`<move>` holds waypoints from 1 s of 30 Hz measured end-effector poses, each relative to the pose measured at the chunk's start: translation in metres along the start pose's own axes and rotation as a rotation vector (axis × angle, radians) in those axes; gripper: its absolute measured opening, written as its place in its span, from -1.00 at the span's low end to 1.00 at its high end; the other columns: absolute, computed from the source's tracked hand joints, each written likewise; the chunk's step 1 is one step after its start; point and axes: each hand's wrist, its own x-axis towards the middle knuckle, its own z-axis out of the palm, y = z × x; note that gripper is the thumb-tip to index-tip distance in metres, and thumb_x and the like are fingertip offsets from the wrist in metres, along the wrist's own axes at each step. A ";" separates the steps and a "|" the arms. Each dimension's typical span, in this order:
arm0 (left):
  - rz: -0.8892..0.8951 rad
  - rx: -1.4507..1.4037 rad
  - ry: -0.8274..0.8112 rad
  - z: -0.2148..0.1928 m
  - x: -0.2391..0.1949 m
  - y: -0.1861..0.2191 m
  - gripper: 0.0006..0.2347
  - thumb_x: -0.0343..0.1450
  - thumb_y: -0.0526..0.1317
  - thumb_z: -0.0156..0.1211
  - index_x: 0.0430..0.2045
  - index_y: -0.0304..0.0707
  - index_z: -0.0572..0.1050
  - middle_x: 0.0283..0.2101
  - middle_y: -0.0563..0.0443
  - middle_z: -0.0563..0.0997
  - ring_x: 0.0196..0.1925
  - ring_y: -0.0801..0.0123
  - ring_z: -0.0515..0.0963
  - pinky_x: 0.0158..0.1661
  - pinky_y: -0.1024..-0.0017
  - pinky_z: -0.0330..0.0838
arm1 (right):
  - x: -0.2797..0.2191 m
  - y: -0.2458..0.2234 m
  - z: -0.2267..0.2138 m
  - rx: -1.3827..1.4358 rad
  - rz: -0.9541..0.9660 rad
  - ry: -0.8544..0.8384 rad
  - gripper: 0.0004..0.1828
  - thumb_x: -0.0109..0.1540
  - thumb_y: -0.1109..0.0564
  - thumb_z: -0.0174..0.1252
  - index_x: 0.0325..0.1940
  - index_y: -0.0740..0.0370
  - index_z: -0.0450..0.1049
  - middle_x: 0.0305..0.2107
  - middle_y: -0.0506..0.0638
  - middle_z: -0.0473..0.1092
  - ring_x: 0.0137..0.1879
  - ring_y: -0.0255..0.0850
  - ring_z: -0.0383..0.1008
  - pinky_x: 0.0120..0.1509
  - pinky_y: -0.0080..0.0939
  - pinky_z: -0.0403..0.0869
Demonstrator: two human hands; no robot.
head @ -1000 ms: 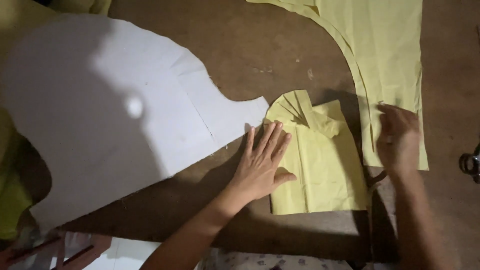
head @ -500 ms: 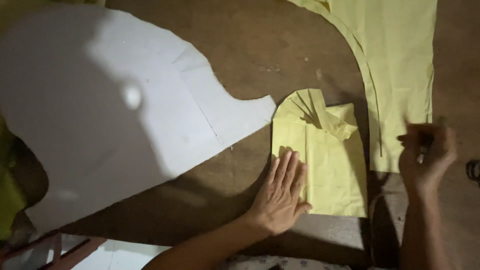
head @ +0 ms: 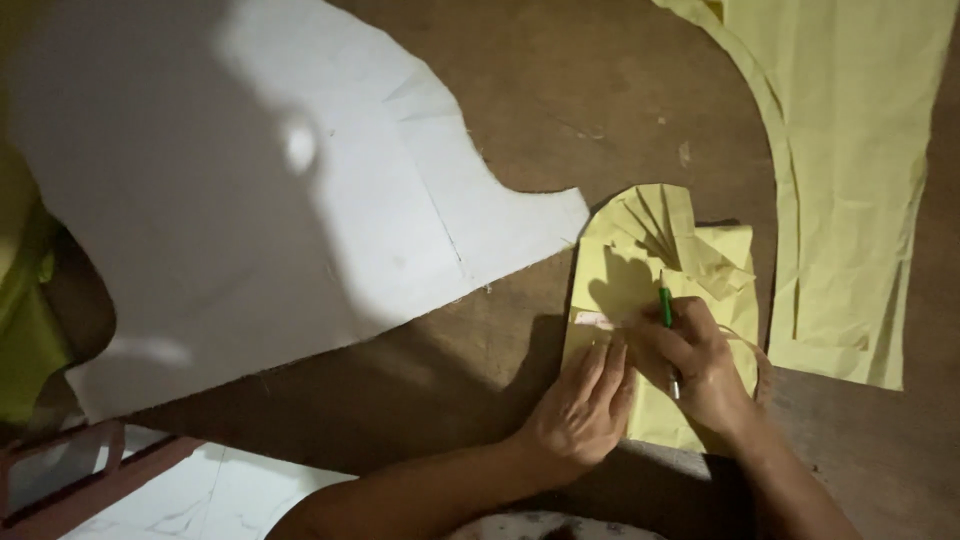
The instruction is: Measuring, marking, and cutting yellow fabric on a workbench using a ruler, pencil, and scissors.
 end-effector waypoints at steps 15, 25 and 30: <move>-0.062 -0.015 -0.047 -0.009 0.006 -0.001 -0.70 0.60 -0.24 -0.04 -0.03 -0.66 0.50 0.19 -0.70 0.41 0.34 -0.55 0.30 0.39 -0.24 0.19 | 0.010 -0.029 -0.014 0.038 -0.152 0.112 -0.70 0.37 0.09 0.02 0.08 0.32 0.48 -0.02 0.14 0.42 0.18 -0.04 0.38 0.25 -0.15 0.44; -0.104 0.041 -0.335 0.001 0.007 -0.003 -0.38 0.48 -0.05 -0.10 0.35 -0.67 0.11 0.38 -0.61 0.21 0.45 -0.44 0.14 0.49 -0.13 -0.06 | 0.002 -0.005 -0.006 0.809 0.328 0.373 -0.83 0.04 0.27 0.02 -0.35 0.29 0.50 -0.33 0.04 0.53 -0.15 -0.16 0.58 -0.11 -0.30 0.52; -0.128 0.021 -0.325 0.000 0.006 -0.004 -0.36 0.47 -0.04 -0.05 0.36 -0.65 0.10 0.40 -0.61 0.18 0.47 -0.45 0.10 0.49 -0.12 -0.06 | -0.002 0.004 -0.001 0.714 0.437 0.359 -0.81 0.04 0.30 0.03 -0.34 0.32 0.53 -0.33 0.03 0.54 -0.18 -0.21 0.53 -0.16 -0.38 0.46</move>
